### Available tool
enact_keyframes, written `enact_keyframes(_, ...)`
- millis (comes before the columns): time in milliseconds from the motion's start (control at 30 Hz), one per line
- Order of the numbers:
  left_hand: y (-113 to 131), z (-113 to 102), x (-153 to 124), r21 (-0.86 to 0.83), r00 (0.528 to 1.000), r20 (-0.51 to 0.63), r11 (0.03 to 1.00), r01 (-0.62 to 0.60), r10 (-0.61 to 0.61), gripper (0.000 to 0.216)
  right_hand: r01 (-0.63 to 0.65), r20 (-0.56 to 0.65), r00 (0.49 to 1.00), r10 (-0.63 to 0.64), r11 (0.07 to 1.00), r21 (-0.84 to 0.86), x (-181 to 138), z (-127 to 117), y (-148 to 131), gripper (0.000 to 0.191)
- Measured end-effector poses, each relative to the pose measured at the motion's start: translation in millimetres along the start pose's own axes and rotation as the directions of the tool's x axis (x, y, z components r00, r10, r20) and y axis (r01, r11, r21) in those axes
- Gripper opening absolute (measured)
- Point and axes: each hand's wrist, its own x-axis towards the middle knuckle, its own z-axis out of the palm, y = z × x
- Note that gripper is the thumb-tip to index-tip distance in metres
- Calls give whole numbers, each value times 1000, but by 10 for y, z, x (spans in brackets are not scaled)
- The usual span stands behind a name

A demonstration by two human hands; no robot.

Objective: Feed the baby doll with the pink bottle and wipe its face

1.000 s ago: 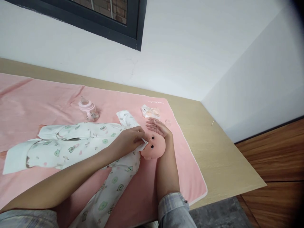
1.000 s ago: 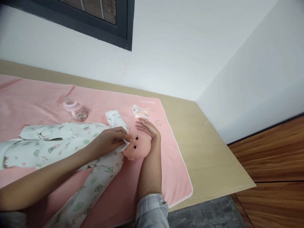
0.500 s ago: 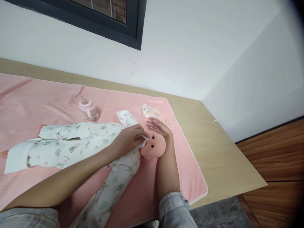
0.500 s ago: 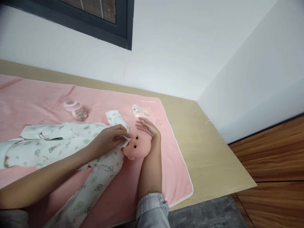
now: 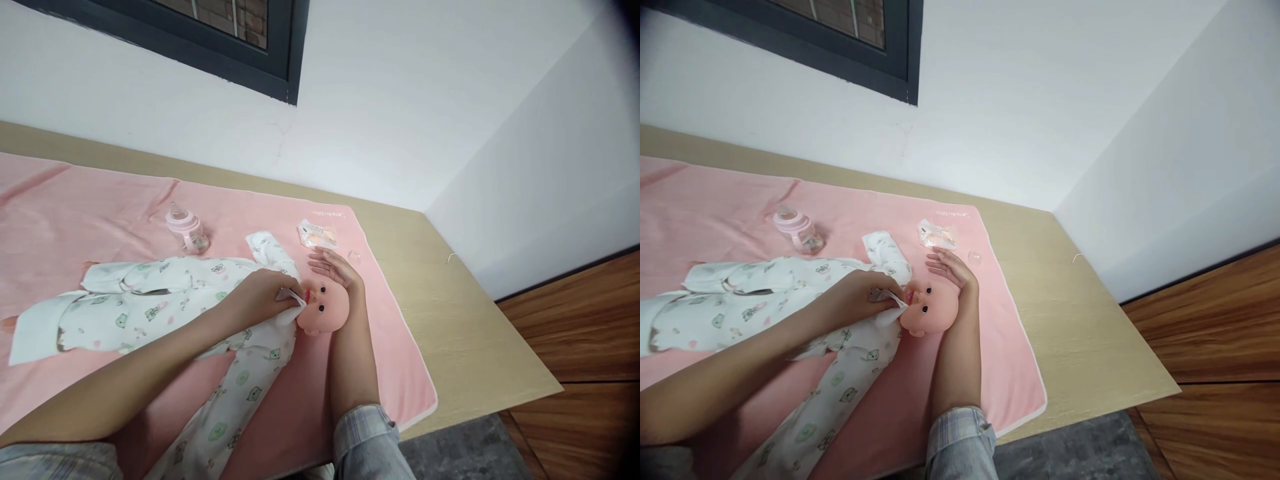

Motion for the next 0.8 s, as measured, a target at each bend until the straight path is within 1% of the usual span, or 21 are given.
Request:
enact_keyframes(167,-35,42,17,35,996,-25,996,-87,88,14,-3,-21,1000,3,1000,-1,-9,27,-3,41)
enact_keyframes(333,-37,2,20,75,993,-40,992,-105,108,14,5,5,1000,-5,1000,-2,15,-23,22,39)
enact_keyframes(467,-50,-9,37,84,994,-17,991,-106,108,15,8,-7,1000,-8,1000,1,4,-8,7,36)
enact_keyframes(533,-74,-4,48,84,993,-29,990,-112,114,15,3,-18,1000,-3,1000,1,-6,14,-9,36)
enact_keyframes(633,-111,6,61,108,987,-58,983,-146,153,16,-9,-34,999,9,1000,2,-13,36,-22,37)
enact_keyframes(800,-137,24,64,163,978,-66,969,-186,199,20,-15,-46,999,15,1000,8,-10,34,-21,39)
